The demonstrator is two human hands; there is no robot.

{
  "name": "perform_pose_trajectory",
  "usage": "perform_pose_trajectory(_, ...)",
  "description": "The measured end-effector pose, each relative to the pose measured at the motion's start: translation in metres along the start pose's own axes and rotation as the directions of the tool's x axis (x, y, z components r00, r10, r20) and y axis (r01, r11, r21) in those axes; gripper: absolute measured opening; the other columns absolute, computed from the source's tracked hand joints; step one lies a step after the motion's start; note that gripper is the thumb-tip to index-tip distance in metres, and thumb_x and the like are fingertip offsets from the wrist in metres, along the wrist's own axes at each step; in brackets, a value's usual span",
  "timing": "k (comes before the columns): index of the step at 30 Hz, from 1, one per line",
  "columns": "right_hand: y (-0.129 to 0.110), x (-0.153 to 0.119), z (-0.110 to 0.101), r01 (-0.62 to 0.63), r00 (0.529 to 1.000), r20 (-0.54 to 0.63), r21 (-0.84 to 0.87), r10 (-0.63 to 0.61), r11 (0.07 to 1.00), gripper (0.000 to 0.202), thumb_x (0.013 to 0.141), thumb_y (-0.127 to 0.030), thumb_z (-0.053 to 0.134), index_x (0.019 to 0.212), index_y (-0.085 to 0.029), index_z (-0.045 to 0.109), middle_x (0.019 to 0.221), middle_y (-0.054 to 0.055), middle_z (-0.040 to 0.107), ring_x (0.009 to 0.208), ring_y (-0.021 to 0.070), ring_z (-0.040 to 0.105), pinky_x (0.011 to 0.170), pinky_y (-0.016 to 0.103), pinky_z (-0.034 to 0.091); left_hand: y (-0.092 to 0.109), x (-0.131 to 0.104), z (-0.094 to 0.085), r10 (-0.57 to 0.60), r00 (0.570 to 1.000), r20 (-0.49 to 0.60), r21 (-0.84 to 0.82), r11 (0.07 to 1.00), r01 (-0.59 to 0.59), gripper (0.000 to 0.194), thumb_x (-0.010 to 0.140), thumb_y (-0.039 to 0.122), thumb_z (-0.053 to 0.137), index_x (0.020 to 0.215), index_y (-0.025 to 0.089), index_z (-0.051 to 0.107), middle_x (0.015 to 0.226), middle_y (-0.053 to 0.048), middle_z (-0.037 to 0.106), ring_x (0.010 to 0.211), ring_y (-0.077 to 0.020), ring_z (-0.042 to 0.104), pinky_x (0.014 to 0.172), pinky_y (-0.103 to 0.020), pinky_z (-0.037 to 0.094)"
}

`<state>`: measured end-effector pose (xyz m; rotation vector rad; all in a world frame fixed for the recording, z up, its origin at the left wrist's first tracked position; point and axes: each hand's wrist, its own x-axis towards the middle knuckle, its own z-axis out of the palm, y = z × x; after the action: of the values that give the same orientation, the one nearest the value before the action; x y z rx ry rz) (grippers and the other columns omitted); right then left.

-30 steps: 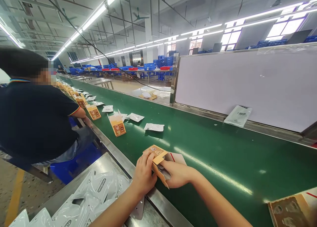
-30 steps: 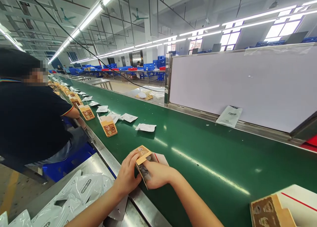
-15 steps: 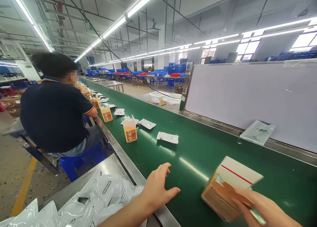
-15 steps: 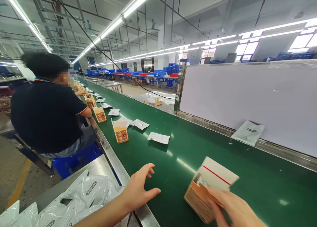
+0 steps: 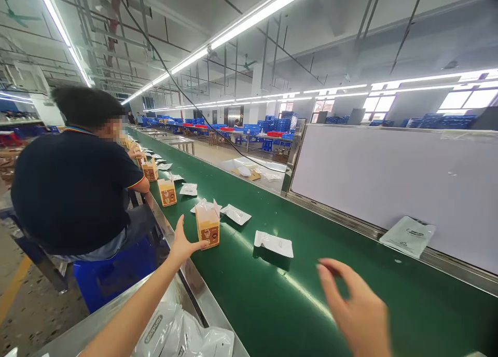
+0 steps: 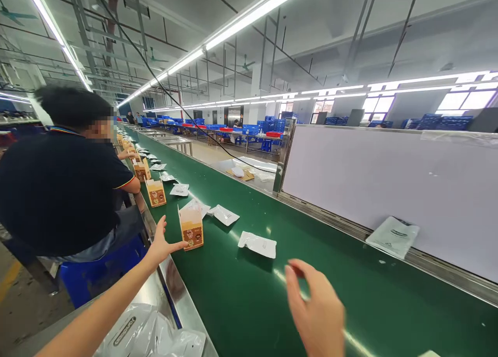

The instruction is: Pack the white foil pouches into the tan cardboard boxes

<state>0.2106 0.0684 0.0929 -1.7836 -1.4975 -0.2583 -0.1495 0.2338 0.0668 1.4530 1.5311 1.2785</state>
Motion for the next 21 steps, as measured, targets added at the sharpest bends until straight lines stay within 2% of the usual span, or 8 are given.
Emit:
perform_pose_trajectory(2, -0.024, 0.022, 0.046, -0.146, 0.949, 0.264, -0.124, 0.175, 0.981, 0.056, 0.091, -0.055, 0.024, 0.127, -0.018, 0.045, 0.121, 0.015, 0.054, 0.112, 0.0266, 0.052, 0.084, 0.040, 0.047, 0.000, 0.011, 0.011, 0.016, 1.000, 0.023, -0.054, 0.998, -0.014, 0.127, 0.039, 0.039, 0.082, 0.140, 0.018, 0.009, 0.148, -0.021, 0.012, 0.139, -0.0357, 0.010, 0.112, -0.051, 0.013)
perform_pose_trajectory(4, -0.038, 0.041, 0.091, -0.241, 0.908, 0.301, -0.189, 0.290, 0.952, 0.070, 0.086, -0.064, 0.026, 0.133, -0.014, 0.040, 0.122, 0.024, 0.050, 0.108, 0.0345, 0.053, 0.079, 0.053, 0.044, 0.000, 0.016, 0.024, 0.029, 0.998, 0.048, -0.095, 0.995, -0.025, 0.126, 0.037, 0.032, 0.081, 0.139, 0.015, 0.008, 0.144, -0.022, 0.021, 0.137, -0.0349, 0.019, 0.111, -0.048, 0.018)
perform_pose_trajectory(6, -0.043, 0.051, 0.127, -0.303, 0.882, 0.304, -0.215, 0.359, 0.928, 0.076, 0.081, -0.069, 0.033, 0.130, -0.013, 0.044, 0.114, 0.028, 0.053, 0.099, 0.0396, 0.057, 0.071, 0.059, 0.042, -0.002, 0.016, 0.037, 0.042, 0.995, 0.090, -0.136, 0.990, -0.030, 0.119, 0.039, 0.022, 0.077, 0.137, 0.011, 0.010, 0.131, -0.021, 0.041, 0.124, -0.0320, 0.043, 0.104, -0.045, 0.033)
perform_pose_trajectory(11, -0.033, 0.042, 0.167, -0.376, 0.868, 0.274, -0.182, 0.414, 0.909, 0.049, 0.081, -0.037, 0.043, 0.123, -0.012, 0.052, 0.118, 0.029, 0.049, 0.099, 0.0423, 0.056, 0.080, 0.058, 0.038, -0.006, 0.003, 0.054, 0.089, 0.990, 0.113, -0.137, 0.988, -0.073, 0.079, 0.046, 0.008, 0.066, 0.120, 0.011, 0.037, 0.104, -0.012, 0.060, 0.103, -0.0273, 0.057, 0.091, -0.040, 0.046)
perform_pose_trajectory(15, -0.018, 0.036, 0.152, -0.436, 0.854, 0.296, -0.039, 0.428, 0.899, 0.060, 0.079, -0.035, 0.044, 0.127, -0.001, 0.040, 0.098, 0.021, 0.060, 0.082, 0.0308, 0.062, 0.071, 0.040, 0.048, 0.001, -0.029, 0.056, 0.173, 0.971, 0.164, -0.087, 0.983, -0.161, 0.068, 0.049, 0.006, 0.064, 0.113, 0.015, 0.043, 0.104, -0.008, 0.061, 0.099, -0.0246, 0.058, 0.088, -0.036, 0.048)
perform_pose_trajectory(18, -0.014, 0.032, 0.112, -0.505, 0.829, 0.287, 0.016, 0.480, 0.863, 0.055, 0.073, -0.042, 0.050, 0.117, -0.009, 0.049, 0.093, 0.015, 0.061, 0.080, 0.0274, 0.061, 0.065, 0.035, 0.049, 0.011, -0.057, 0.058, 0.247, 0.947, 0.204, -0.025, 0.969, -0.247, 0.070, 0.048, 0.004, 0.064, 0.113, 0.018, 0.043, 0.112, -0.007, 0.056, 0.105, -0.0233, 0.055, 0.094, -0.036, 0.044)
perform_pose_trajectory(20, -0.023, 0.025, 0.074, -0.455, 0.887, 0.155, 0.132, 0.435, 0.881, 0.047, 0.072, -0.043, 0.053, 0.113, -0.019, 0.053, 0.104, 0.011, 0.058, 0.086, 0.0242, 0.059, 0.065, 0.032, 0.049, 0.017, -0.072, 0.060, 0.275, 0.935, 0.224, 0.030, 0.957, -0.289, 0.067, 0.050, 0.004, 0.063, 0.112, 0.019, 0.044, 0.112, -0.006, 0.055, 0.106, -0.0235, 0.054, 0.094, -0.037, 0.043)
perform_pose_trajectory(21, -0.032, 0.022, 0.055, -0.369, 0.927, 0.012, 0.216, 0.376, 0.904, 0.045, 0.072, -0.043, 0.055, 0.111, -0.022, 0.055, 0.107, 0.009, 0.057, 0.085, 0.0228, 0.059, 0.065, 0.031, 0.049, 0.020, -0.078, 0.062, 0.283, 0.932, 0.228, 0.060, 0.951, -0.304, 0.064, 0.051, 0.005, 0.062, 0.111, 0.019, 0.044, 0.111, -0.007, 0.054, 0.105, -0.0240, 0.053, 0.094, -0.039, 0.042)
